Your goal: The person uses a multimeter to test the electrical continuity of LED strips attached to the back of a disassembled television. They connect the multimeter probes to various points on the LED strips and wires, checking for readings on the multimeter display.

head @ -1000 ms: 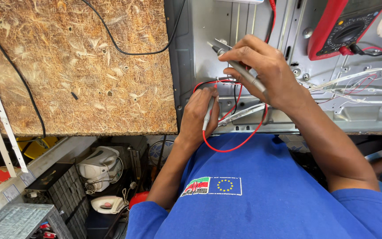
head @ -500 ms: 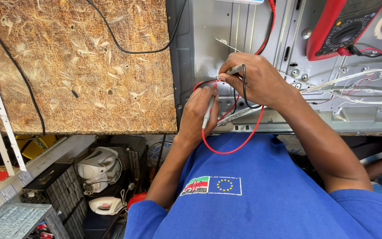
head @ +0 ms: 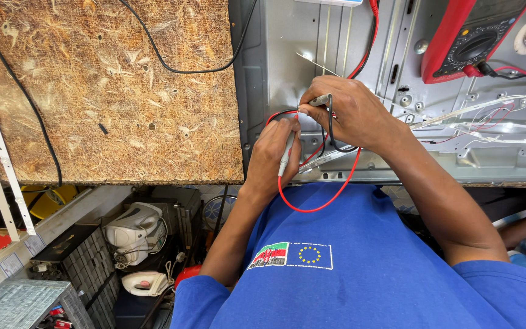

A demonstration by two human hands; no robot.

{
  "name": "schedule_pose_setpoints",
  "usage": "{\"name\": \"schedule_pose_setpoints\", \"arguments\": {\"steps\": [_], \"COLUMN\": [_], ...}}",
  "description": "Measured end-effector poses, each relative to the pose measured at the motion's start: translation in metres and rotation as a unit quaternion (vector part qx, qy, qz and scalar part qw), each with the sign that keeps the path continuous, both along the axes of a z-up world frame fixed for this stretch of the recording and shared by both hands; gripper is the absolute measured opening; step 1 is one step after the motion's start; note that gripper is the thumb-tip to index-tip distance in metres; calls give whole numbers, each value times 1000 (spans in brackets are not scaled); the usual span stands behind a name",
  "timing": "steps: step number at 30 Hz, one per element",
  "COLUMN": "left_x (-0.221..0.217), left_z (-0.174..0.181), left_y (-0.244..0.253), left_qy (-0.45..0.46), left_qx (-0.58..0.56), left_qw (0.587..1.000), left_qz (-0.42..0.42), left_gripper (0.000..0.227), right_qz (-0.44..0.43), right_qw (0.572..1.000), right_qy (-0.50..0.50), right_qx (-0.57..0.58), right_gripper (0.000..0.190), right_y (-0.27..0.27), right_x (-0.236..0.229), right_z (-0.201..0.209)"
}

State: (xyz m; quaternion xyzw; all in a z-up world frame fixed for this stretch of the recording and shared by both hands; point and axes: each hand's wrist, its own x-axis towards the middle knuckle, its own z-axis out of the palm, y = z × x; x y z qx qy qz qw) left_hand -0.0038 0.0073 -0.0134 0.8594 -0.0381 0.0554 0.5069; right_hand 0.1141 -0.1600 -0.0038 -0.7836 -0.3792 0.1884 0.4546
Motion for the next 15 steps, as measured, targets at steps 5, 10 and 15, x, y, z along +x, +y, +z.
{"name": "schedule_pose_setpoints", "arguments": {"steps": [5, 10, 15], "left_x": [2, 3, 2], "left_z": [4, 7, 8], "left_y": [-1, -2, -2], "left_qy": [4, 7, 15], "left_qx": [5, 4, -3], "left_qw": [1000, 1000, 1000], "left_qz": [2, 4, 5], "left_gripper": [12, 11, 11], "right_qz": [-1, 8, 16], "right_qw": [1000, 999, 998], "right_qy": [-13, -32, -44], "right_qx": [-11, -25, -31], "right_gripper": [14, 16, 17], "right_y": [2, 3, 4], "right_x": [-2, -2, -1], "right_z": [4, 2, 3]}}
